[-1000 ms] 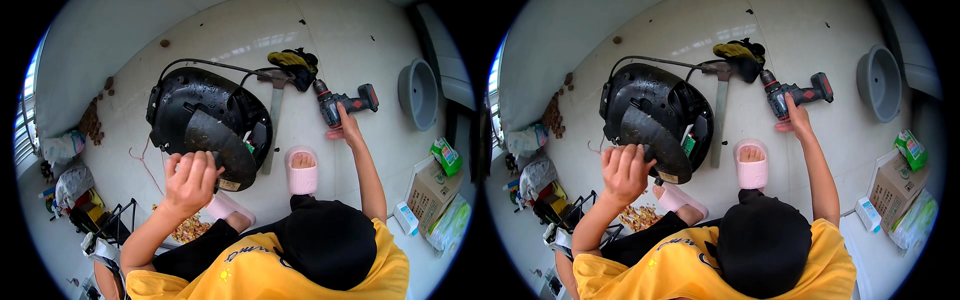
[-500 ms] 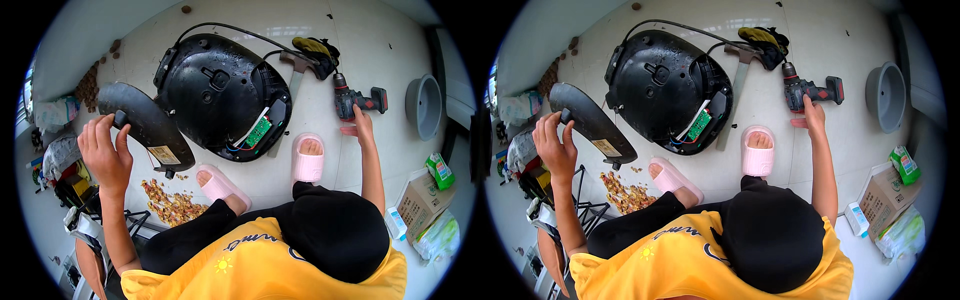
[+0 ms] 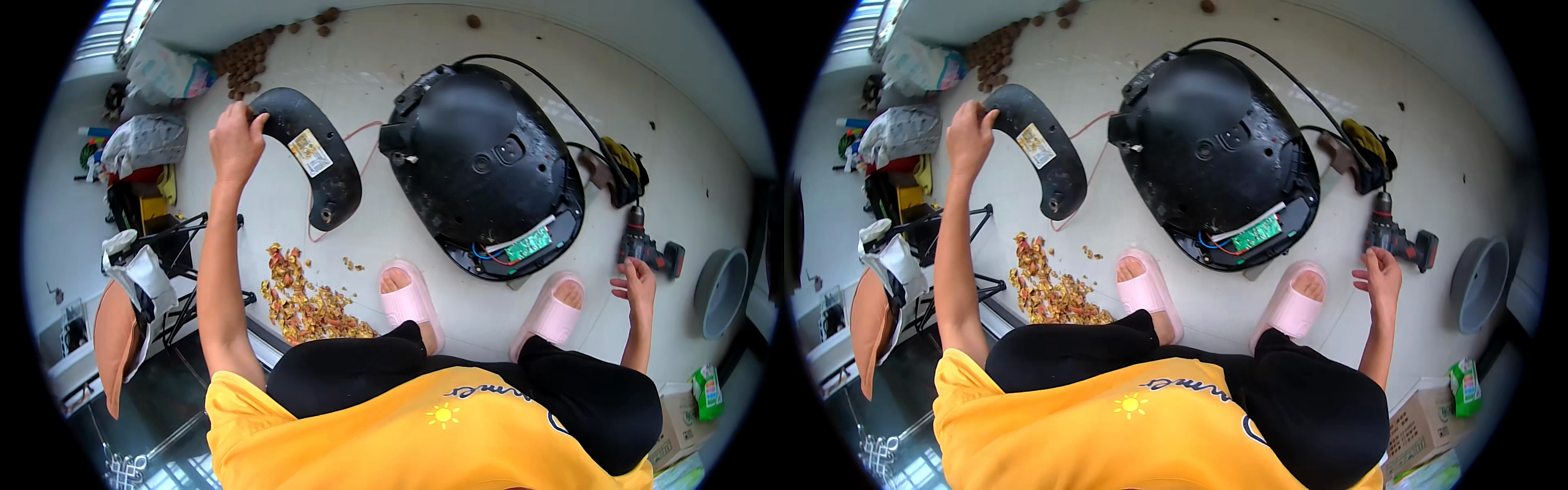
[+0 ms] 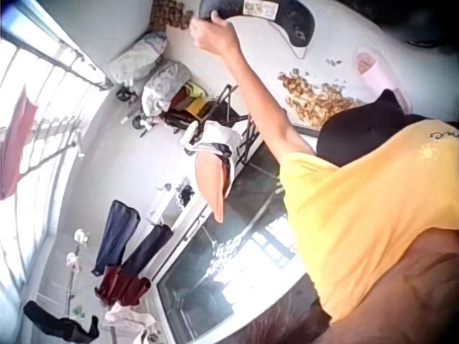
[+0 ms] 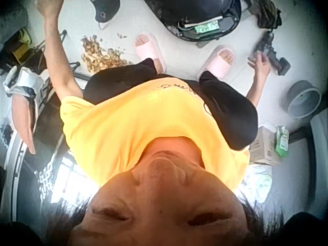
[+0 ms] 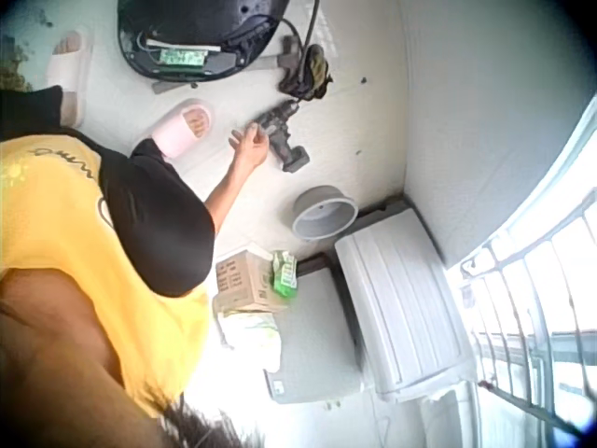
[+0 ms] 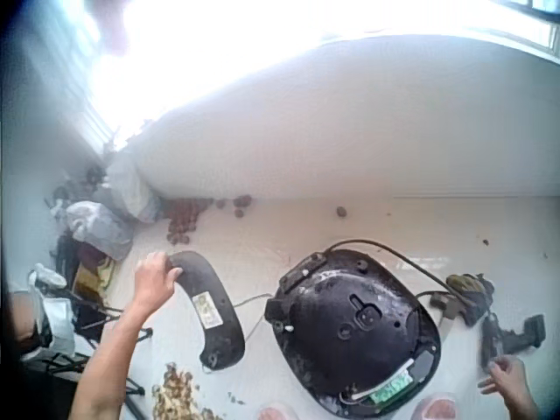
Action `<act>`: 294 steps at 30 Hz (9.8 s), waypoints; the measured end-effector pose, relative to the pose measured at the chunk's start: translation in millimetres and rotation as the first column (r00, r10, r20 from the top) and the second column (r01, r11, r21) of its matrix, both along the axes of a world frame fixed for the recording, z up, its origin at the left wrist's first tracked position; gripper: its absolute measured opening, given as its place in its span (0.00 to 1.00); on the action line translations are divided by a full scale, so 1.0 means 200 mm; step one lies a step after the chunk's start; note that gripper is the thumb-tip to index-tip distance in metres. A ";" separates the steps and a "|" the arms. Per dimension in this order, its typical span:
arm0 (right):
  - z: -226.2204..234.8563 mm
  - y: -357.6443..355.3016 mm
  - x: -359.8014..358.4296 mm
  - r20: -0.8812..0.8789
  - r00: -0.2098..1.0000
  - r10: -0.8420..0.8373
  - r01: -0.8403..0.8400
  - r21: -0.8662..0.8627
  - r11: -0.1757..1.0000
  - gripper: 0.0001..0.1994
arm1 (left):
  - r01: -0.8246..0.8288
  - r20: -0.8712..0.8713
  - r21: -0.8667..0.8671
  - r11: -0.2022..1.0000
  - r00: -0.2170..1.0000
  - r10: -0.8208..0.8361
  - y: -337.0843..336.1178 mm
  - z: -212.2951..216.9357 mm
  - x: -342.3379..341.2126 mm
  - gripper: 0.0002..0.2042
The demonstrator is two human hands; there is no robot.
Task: The person uses a cordless drill to remove screws from the bottom of a black appliance. They then detach a cover panel to expose the internal circuit board and wiring.
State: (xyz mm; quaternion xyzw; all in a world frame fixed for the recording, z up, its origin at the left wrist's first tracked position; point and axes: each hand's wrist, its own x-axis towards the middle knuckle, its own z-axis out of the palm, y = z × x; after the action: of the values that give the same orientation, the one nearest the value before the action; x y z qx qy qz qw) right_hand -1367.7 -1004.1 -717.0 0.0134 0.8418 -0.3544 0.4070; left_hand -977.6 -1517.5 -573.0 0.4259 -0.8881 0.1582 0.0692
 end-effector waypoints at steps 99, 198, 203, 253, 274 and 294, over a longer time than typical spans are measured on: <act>0.15 -0.80 0.37 0.065 0.961 0.267 -0.233 -0.325 0.916 0.23 | 0.750 0.572 0.525 -0.403 0.040 0.820 1.17 -0.46 -0.39 0.26; -0.07 -0.42 0.25 0.347 0.919 0.188 0.123 -0.705 0.699 0.13 | 0.408 -0.112 0.545 0.733 0.901 -0.418 1.42 -0.04 -1.25 0.23; 0.06 -0.52 0.24 0.261 0.927 0.269 0.041 -0.784 0.619 0.11 | 0.354 -0.130 0.633 0.689 0.926 -0.355 1.28 0.13 -1.25 0.20; 0.16 -0.56 0.18 0.295 0.927 0.232 0.045 -0.700 0.712 0.11 | 0.265 -0.170 0.811 0.522 0.960 -0.223 0.88 0.33 -1.26 0.21; 0.22 -0.65 0.22 0.296 0.930 0.217 0.064 -0.712 0.699 0.10 | 0.364 -0.413 0.897 0.251 0.892 0.182 -0.05 0.58 -1.11 0.23; 0.19 -0.70 0.22 0.343 0.911 0.229 0.092 -0.710 0.698 0.09 | 0.383 -0.450 0.858 0.342 0.882 0.140 -0.10 0.58 -1.09 0.21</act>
State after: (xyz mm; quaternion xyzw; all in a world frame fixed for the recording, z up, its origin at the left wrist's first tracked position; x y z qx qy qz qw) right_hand -1323.2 -1143.2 -678.4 -0.1041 0.5346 -0.6255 0.5587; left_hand -1195.0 -1536.9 -457.8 0.3417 -0.8052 -0.4838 0.0289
